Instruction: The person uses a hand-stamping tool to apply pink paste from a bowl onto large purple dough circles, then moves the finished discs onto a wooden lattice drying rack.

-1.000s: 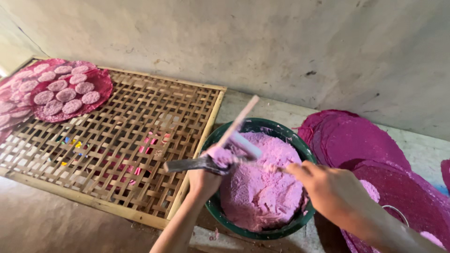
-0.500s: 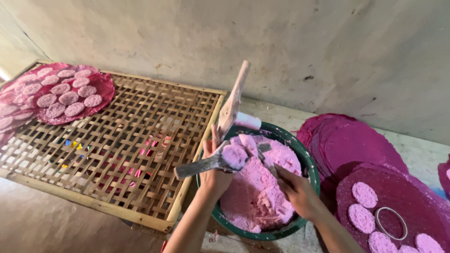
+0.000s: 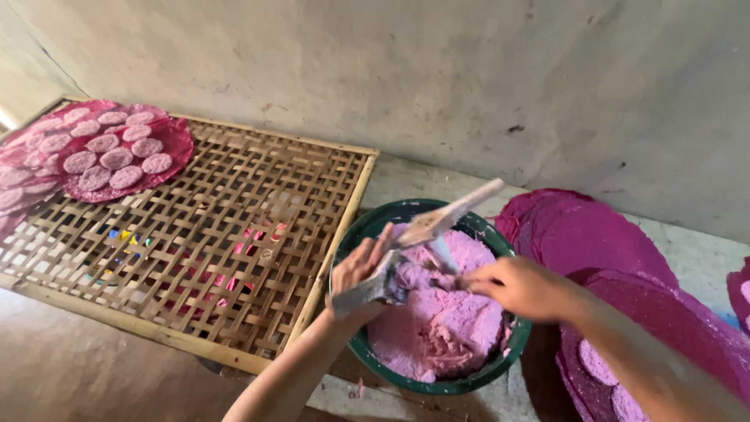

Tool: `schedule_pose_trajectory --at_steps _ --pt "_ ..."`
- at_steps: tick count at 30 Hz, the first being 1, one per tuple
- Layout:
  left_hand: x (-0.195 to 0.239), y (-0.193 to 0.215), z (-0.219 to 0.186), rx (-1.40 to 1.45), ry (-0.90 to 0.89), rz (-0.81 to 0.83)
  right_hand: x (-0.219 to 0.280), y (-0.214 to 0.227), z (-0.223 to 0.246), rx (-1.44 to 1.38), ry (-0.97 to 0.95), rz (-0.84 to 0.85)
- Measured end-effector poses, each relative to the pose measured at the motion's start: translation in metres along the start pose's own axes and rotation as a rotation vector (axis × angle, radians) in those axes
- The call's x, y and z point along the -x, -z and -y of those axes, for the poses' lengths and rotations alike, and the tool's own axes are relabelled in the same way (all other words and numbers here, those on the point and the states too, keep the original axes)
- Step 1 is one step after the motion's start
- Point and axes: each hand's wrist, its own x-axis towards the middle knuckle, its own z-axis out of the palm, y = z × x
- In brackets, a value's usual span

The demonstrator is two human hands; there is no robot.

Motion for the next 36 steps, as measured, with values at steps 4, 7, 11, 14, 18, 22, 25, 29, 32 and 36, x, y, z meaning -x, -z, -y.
schedule_pose_trajectory --at_steps 4,7,11,14,18,22,25,29,32,36 --pt "0.002 -0.015 -0.021 0.526 0.292 0.017 -0.019 -0.032 0.044 0.660 -0.047 0.099" --pt "0.014 -0.022 -0.023 1.791 1.288 0.347 -0.002 -0.052 0.057 0.952 0.409 -0.130" --pt "0.034 -0.005 -0.010 1.670 1.209 0.357 0.037 -0.020 0.066 0.831 0.371 -0.234" --pt "0.021 0.016 0.007 1.395 0.948 0.502 0.057 0.015 0.080 0.726 0.238 -0.259" --pt "0.008 0.022 -0.005 0.724 0.436 0.458 0.020 -0.006 0.086 0.852 0.271 -0.190" --pt "0.001 0.017 -0.032 0.184 -0.002 0.306 -0.011 -0.055 0.078 0.988 0.325 -0.093" --pt "-0.006 0.029 -0.035 0.232 0.196 0.390 0.003 -0.052 0.075 0.893 0.287 -0.082" --pt "-0.011 0.053 -0.013 0.213 0.658 0.388 0.041 -0.015 0.072 0.494 0.075 -0.246" --pt "-0.016 0.050 -0.008 0.176 0.323 -0.046 0.032 -0.023 0.066 0.147 0.131 -0.458" --pt "-0.015 0.039 -0.011 0.148 0.210 -0.221 -0.012 -0.101 0.047 -0.360 0.177 -0.450"
